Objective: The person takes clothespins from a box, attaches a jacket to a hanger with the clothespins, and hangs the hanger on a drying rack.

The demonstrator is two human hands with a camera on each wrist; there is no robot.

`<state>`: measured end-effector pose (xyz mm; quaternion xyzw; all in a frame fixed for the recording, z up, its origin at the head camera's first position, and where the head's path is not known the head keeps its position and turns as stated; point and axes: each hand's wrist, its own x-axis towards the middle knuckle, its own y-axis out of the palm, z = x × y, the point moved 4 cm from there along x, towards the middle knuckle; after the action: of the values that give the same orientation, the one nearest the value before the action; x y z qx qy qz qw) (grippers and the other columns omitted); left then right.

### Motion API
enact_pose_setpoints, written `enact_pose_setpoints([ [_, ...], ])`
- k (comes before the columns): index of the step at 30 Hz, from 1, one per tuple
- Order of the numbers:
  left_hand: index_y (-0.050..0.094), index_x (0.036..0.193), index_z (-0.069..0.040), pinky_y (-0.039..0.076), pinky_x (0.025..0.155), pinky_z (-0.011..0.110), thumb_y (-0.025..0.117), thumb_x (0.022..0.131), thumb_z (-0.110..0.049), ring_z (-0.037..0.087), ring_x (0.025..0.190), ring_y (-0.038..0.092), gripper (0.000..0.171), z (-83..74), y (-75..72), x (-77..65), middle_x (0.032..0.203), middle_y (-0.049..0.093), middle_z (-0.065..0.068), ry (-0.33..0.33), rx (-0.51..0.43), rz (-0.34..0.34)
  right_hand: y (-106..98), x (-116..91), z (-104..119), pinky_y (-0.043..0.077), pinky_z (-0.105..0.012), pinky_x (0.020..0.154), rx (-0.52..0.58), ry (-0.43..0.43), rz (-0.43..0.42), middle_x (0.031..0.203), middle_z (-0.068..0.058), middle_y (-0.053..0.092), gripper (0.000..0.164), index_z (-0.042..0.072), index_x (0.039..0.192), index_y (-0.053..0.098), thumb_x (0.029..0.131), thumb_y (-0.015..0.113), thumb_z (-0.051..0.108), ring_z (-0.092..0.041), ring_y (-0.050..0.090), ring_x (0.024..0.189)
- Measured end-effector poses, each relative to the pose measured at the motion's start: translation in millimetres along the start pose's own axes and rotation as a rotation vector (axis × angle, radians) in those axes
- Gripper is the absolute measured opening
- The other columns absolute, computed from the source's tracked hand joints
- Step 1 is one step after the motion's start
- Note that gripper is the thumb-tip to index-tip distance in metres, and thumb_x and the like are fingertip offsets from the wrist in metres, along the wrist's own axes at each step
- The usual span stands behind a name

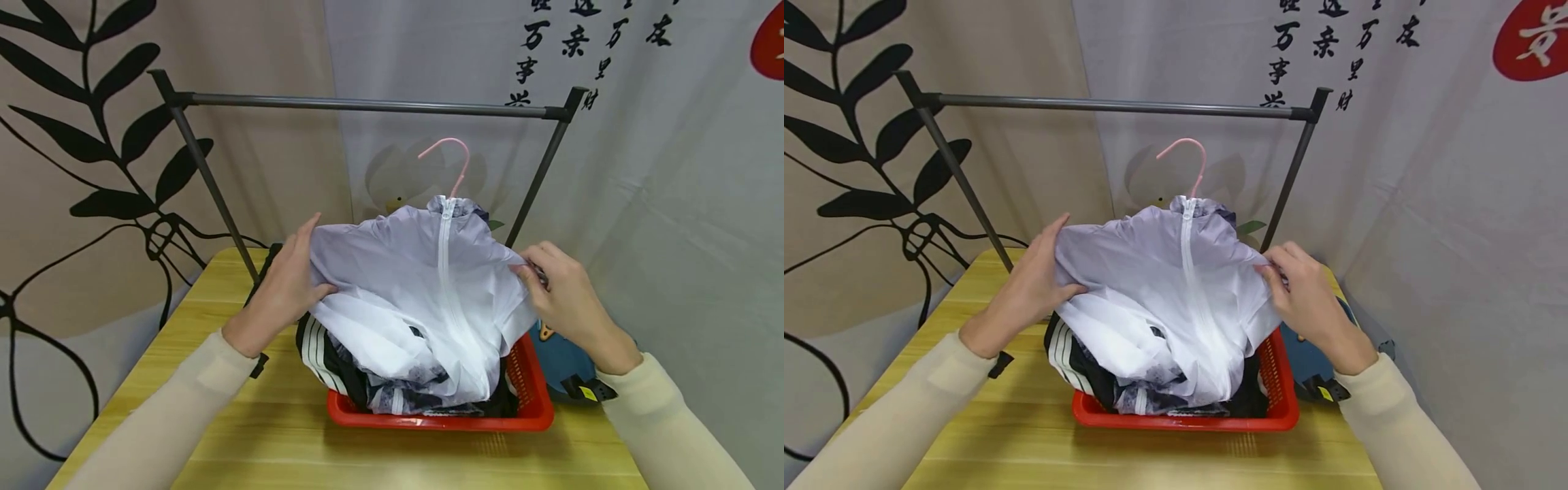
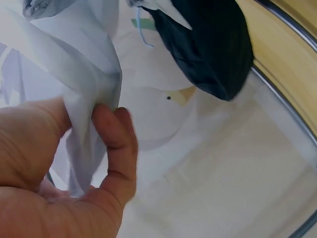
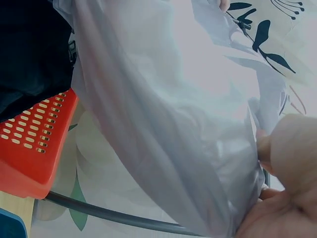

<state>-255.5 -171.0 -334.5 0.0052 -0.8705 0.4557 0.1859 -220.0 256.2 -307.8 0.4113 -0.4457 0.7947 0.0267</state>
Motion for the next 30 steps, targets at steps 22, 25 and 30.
enact_pose_setpoints([
  [22,0.082,0.111,-0.011,0.046,0.064,0.032,0.077,0.114,-0.02,0.019,0.07,0.055,0.011,-20.4,-5.5,-1.3,0.088,0.058,0.005,0.397,0.151,-0.067,9.4,-8.2,1.4,0.048,-0.007,0.073,0.08,-0.047,-0.091,0.096,-0.009,0.078,0.017,0.002,0.109,0.091,0.096,0.089,-0.009,-0.015,0.064,0.076],
  [25,0.085,0.11,-0.011,0.047,0.062,0.031,0.08,0.113,-0.019,0.018,0.068,0.055,0.011,-21.7,-6.7,-2.7,0.085,0.058,0.004,0.421,0.161,-0.091,6.3,-7.1,0.8,0.048,-0.006,0.075,0.082,-0.027,-0.129,0.099,-0.011,0.08,0.017,0.001,0.107,0.091,0.095,0.089,-0.011,-0.019,0.067,0.078],
  [30,0.087,0.107,-0.008,0.047,0.061,0.03,0.082,0.11,-0.014,0.016,0.066,0.054,0.009,-26.4,-10.0,-4.4,0.083,0.058,0.003,0.472,0.153,-0.152,3.3,-6.6,2.1,0.046,-0.011,0.077,0.064,-0.051,-0.189,0.102,-0.016,0.079,0.016,-0.002,0.108,0.091,0.095,0.089,-0.011,-0.024,0.068,0.083],
])
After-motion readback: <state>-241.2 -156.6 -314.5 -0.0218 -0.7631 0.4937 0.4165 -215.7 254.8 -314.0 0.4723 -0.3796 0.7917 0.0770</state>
